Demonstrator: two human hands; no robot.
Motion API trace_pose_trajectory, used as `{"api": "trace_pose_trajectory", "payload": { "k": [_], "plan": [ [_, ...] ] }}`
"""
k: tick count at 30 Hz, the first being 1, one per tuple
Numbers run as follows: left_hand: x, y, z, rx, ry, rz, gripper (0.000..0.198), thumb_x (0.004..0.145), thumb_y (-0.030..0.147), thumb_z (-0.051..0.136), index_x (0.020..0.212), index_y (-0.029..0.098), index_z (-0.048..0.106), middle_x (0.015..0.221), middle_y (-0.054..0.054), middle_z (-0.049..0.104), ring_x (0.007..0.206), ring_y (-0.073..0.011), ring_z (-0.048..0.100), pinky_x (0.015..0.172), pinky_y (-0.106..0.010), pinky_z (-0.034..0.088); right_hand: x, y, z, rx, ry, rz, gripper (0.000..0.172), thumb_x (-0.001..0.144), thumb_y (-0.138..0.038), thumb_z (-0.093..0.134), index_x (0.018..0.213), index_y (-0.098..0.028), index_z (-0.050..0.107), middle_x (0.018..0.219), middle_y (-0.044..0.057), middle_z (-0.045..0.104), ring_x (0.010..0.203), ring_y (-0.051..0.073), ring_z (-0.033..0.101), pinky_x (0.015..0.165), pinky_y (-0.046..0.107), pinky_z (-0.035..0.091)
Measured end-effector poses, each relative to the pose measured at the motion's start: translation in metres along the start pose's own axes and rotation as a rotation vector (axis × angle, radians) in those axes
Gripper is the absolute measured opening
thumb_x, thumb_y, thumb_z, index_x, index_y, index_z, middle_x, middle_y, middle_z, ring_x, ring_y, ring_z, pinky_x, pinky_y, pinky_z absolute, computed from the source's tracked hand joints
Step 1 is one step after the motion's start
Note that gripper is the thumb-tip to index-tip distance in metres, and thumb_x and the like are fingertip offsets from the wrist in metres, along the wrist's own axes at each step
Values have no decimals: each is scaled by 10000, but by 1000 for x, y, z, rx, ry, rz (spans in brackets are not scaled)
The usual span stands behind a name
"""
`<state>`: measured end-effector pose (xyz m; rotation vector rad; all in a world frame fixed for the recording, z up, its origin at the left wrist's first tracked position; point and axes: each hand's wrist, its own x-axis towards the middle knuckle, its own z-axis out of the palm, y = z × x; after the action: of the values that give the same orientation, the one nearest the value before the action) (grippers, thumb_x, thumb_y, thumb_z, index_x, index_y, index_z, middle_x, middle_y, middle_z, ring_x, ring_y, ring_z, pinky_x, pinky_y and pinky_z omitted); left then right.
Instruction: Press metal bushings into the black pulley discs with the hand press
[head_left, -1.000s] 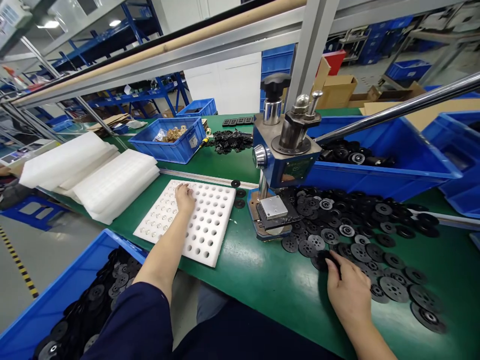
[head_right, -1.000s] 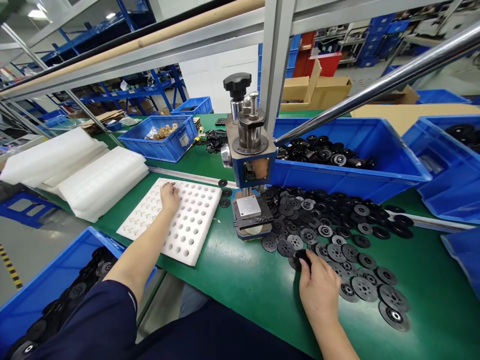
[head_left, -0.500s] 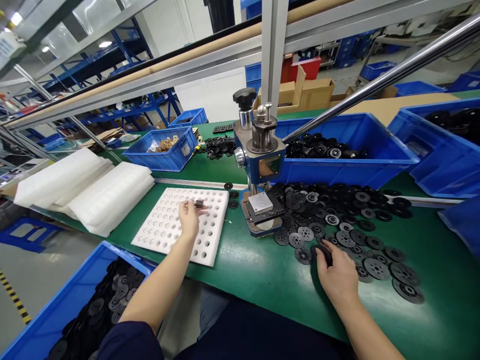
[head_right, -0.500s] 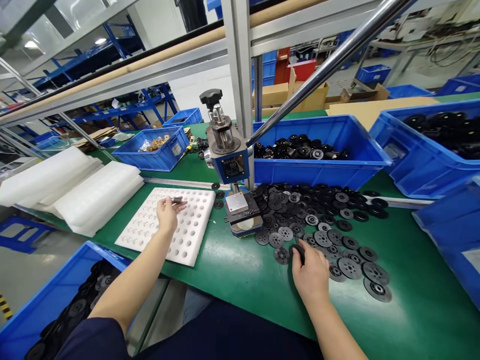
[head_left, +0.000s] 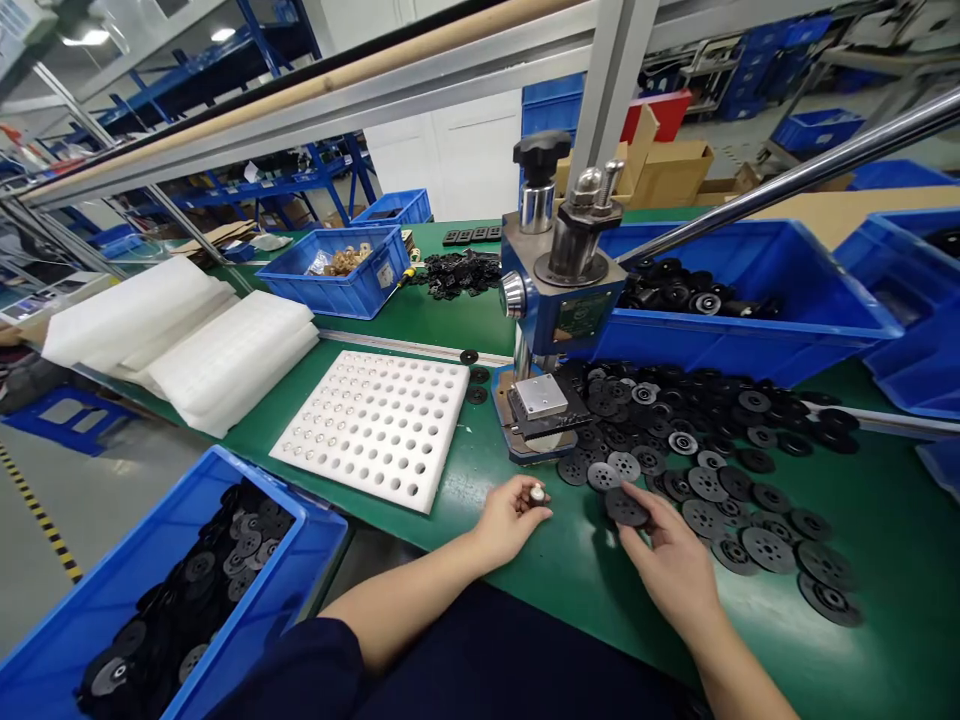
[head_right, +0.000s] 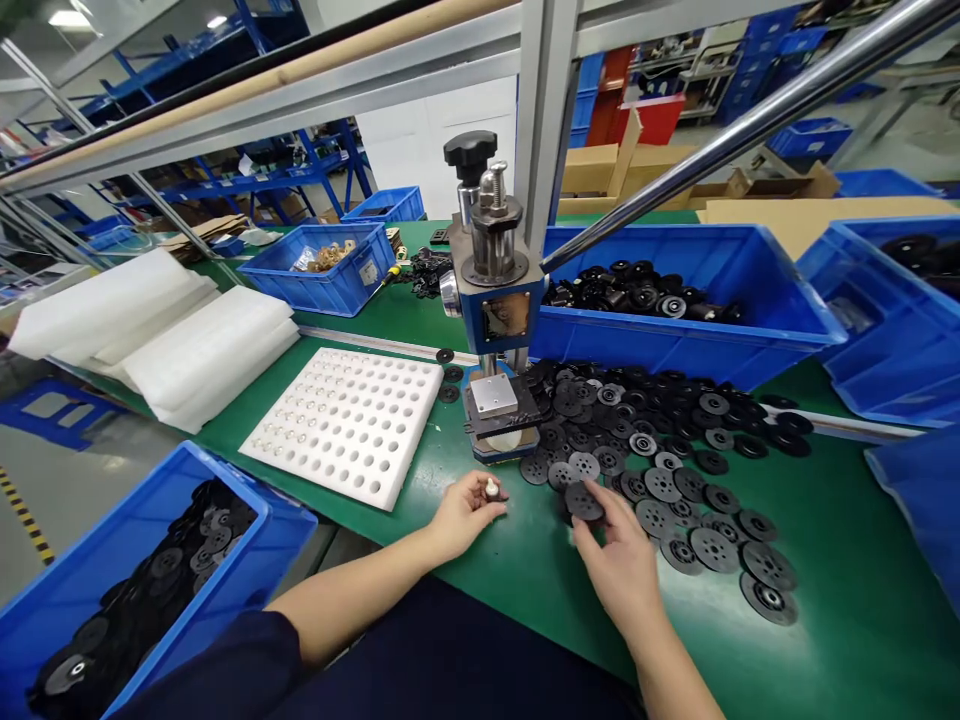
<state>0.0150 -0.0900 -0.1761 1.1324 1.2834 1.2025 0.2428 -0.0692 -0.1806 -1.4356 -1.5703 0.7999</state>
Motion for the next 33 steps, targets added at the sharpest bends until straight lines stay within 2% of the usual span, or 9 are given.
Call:
{"api": "trace_pose_trajectory", "payload": {
  "k": [4,7,11,14,17,19,24,30,33],
  "plan": [
    [-8,-4,-2,349,-8,156,290,757,281,786,1013,183,689,813,-29,698,659,-140,578,687,-292,505,-7,-17,15,9,-126,-65,343,882,-498,591,1037,-236,750,1209,96,689,1102,256,661,908,374,570],
    [-11,2,-3,465,-15,220,223,805,309,753,981,182,702,761,-25,681,667,-159,596,692,-297,511,-7,-33,25,45,-127,-85,350,865,-537,612,918,-226,763,1090,94,735,997,253,699,887,377,579],
    [-12,8,-5,491,-63,333,212,874,315,666,1036,178,674,842,-54,702,720,-176,628,708,-302,518,-6,-40,33,36,-103,-25,379,871,-547,596,941,-201,735,846,74,753,733,215,713,691,325,593],
    [-13,9,-6,519,-134,409,219,897,331,630,1051,178,659,893,-74,709,776,-194,642,744,-320,521,-8,-41,37,-17,-100,-123,331,907,-474,567,1019,-198,711,923,73,761,777,207,723,703,311,594],
    [-14,8,-7,524,-164,407,228,904,345,624,1053,176,660,864,-71,699,772,-199,634,742,-324,512,-10,-45,39,-32,-121,-286,275,934,-384,538,1055,-208,712,1014,67,761,893,206,733,803,317,604],
    [-14,9,-8,508,-160,375,236,902,347,628,1059,174,663,833,-65,686,749,-197,623,727,-320,503,-10,-49,39,-34,-132,-334,267,945,-349,522,1066,-219,721,1016,60,765,901,202,738,819,317,611],
    [-14,12,-7,496,-156,310,221,885,350,650,1037,192,673,813,-56,671,731,-193,606,711,-310,479,-11,-53,36,-83,-77,-349,277,952,-332,530,1114,-229,729,1046,66,763,914,219,744,828,346,625],
    [-15,13,-6,487,-151,299,196,893,341,633,1017,194,668,814,-56,670,722,-188,598,708,-311,472,-18,-57,36,-45,-49,-425,259,948,-245,555,1148,-238,720,1092,61,753,982,213,731,905,365,608],
    [-15,14,-7,495,-163,300,202,891,332,639,1030,188,666,840,-64,678,730,-190,607,710,-309,481,-23,-58,37,-28,-11,-395,265,947,-224,557,1158,-238,717,1104,65,750,979,214,731,909,369,606]
  ]
}}
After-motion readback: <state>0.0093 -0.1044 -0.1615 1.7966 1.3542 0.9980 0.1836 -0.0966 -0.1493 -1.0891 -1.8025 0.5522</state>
